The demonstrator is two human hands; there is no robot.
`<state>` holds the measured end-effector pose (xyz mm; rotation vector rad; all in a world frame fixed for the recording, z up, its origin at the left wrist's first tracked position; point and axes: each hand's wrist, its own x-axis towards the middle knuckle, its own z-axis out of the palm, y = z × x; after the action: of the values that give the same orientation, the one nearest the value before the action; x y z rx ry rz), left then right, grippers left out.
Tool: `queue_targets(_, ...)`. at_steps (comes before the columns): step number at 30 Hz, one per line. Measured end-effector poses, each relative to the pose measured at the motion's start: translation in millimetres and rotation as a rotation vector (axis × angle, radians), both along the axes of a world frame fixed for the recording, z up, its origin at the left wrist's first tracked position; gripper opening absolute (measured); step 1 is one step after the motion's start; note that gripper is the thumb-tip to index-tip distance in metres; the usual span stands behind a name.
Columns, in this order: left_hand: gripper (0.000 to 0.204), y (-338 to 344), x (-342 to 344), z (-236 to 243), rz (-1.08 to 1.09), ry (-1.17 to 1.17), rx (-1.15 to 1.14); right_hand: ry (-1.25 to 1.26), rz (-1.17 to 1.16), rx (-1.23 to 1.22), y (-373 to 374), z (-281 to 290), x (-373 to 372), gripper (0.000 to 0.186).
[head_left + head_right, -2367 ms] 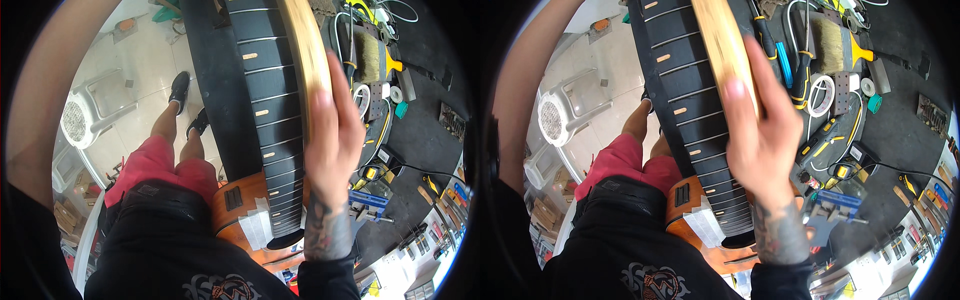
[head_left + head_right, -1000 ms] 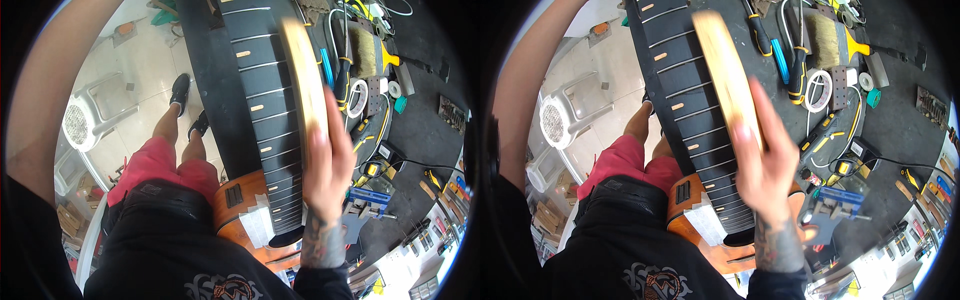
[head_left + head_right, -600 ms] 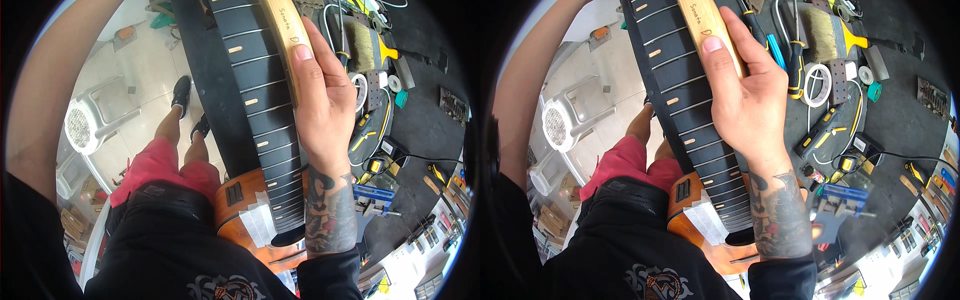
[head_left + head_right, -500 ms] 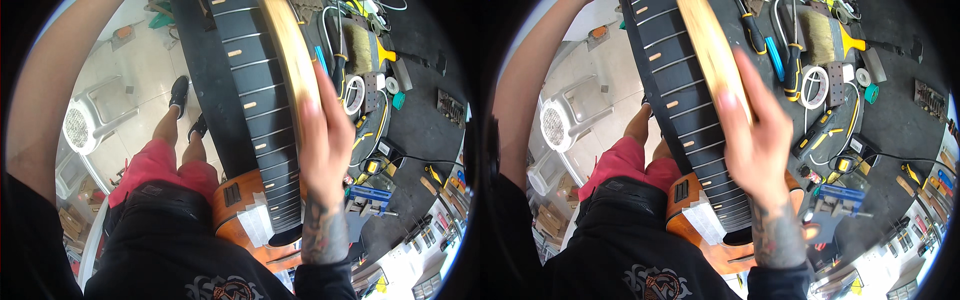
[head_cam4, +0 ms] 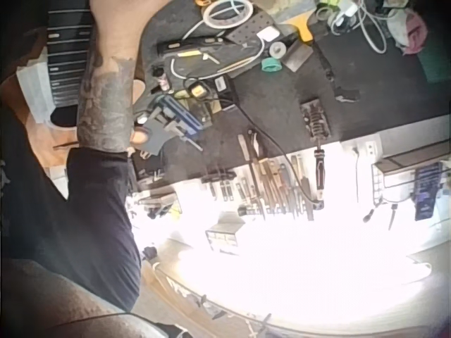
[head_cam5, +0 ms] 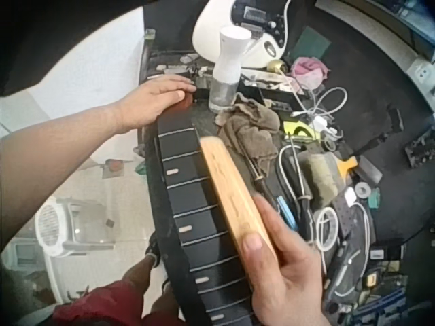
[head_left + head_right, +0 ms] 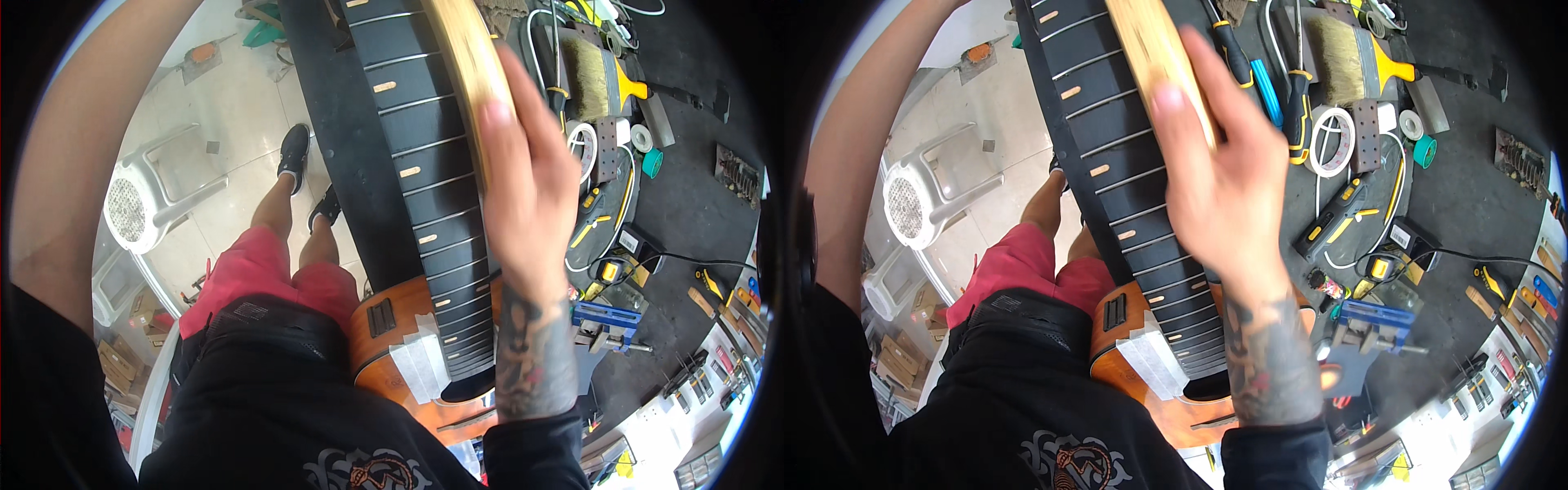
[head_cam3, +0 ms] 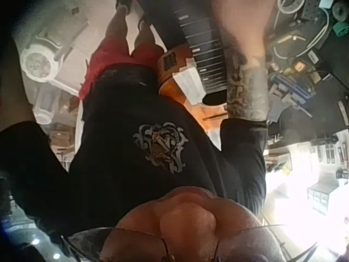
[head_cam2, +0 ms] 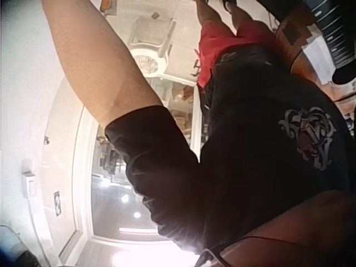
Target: The person sands the fretboard of an acoustic guitar using a wooden sanding block, moving the block along the length of the neck while holding the guitar steady.
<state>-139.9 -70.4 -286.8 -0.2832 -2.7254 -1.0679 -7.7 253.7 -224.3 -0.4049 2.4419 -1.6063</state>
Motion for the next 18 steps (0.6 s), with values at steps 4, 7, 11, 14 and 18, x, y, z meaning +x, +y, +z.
queue_targets(4, 0.037, -5.2, 0.5, 0.0, -0.049, -0.007, 0.073, -0.150, 0.004, 0.127, 74.8, 19.2, 73.7, 0.053)
queue_targets(7, 0.037, -3.8, -4.1, 3.0, -0.053, -0.024, 0.091, -0.233, -0.049, 0.144, 101.1, 32.9, 101.5, 0.053)
queue_targets(11, 0.037, -2.1, -0.6, 0.3, -0.036, -0.011, 0.041, -0.052, -0.026, 0.076, 48.2, 11.5, 50.6, 0.048)
queue_targets(14, 0.037, 5.2, 2.4, 2.4, 0.001, -0.038, 0.046, -0.073, -0.031, 0.009, -2.3, 11.8, 3.1, 0.048)
queue_targets(18, 0.037, -1.9, 5.4, 0.5, -0.008, -0.083, 0.114, -0.173, -0.011, 0.049, 26.9, 9.0, 28.7, 0.050)
